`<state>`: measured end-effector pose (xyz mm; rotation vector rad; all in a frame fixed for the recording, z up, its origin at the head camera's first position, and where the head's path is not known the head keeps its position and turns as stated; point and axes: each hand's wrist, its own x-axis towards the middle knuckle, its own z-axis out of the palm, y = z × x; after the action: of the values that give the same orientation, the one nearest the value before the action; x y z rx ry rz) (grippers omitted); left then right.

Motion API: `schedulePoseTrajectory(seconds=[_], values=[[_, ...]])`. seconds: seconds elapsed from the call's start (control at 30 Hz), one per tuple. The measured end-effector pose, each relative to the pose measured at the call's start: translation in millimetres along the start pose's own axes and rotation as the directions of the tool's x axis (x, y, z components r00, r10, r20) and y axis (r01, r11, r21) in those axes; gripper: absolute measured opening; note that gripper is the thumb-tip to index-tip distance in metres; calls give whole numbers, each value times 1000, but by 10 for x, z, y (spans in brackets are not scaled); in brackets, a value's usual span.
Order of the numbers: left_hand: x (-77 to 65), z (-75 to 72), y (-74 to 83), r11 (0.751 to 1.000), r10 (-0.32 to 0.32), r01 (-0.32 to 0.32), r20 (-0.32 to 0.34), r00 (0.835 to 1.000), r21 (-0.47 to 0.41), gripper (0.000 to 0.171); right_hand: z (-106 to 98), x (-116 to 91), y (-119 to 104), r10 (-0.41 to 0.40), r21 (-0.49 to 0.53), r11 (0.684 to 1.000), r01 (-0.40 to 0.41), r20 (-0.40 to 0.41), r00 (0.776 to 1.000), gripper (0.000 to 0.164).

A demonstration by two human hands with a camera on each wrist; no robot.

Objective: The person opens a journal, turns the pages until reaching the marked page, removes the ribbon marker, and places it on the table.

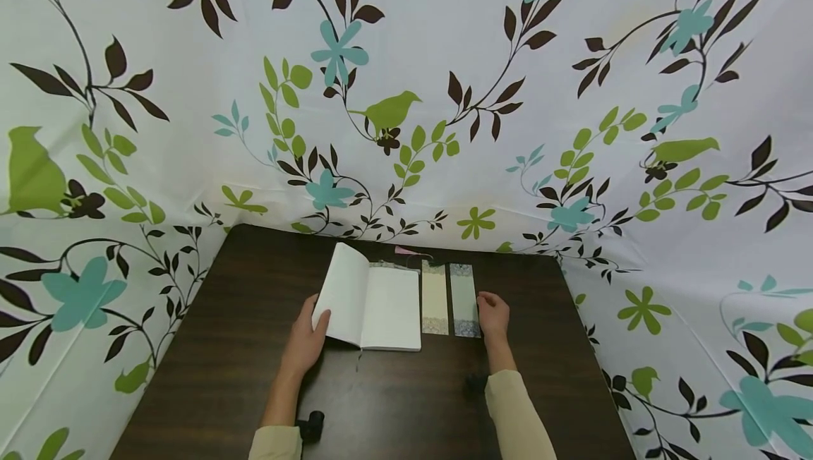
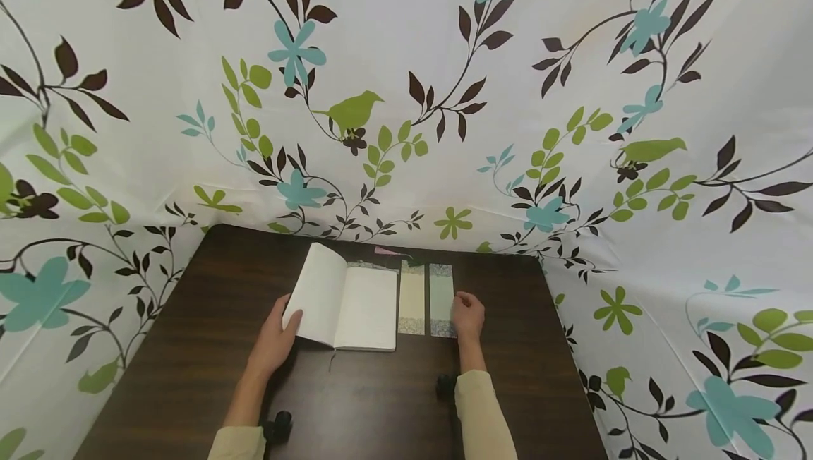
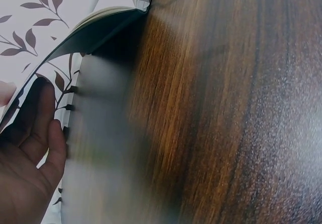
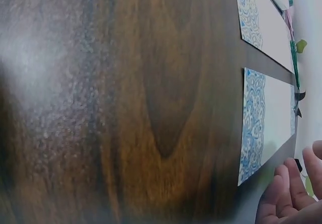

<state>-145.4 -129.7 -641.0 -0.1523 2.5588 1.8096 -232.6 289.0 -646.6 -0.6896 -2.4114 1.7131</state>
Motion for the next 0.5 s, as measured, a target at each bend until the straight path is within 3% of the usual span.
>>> schedulePoseTrajectory(seconds=[0.23, 0.4, 0.5], values=[[30, -1, -2, 1000, -11, 11, -2, 1000, 11, 55, 126, -83, -95, -88, -71, 994, 87, -9, 996, 32], [20, -2, 18, 1000, -12, 12, -4, 1000, 17, 55, 357, -233, -189, -173, -96, 979, 183, 98, 980, 29], [17, -1, 25, 1000, -14, 14, -4, 1000, 22, 54, 521, -373, -246, -235, -122, 958, 261, 198, 952, 28]])
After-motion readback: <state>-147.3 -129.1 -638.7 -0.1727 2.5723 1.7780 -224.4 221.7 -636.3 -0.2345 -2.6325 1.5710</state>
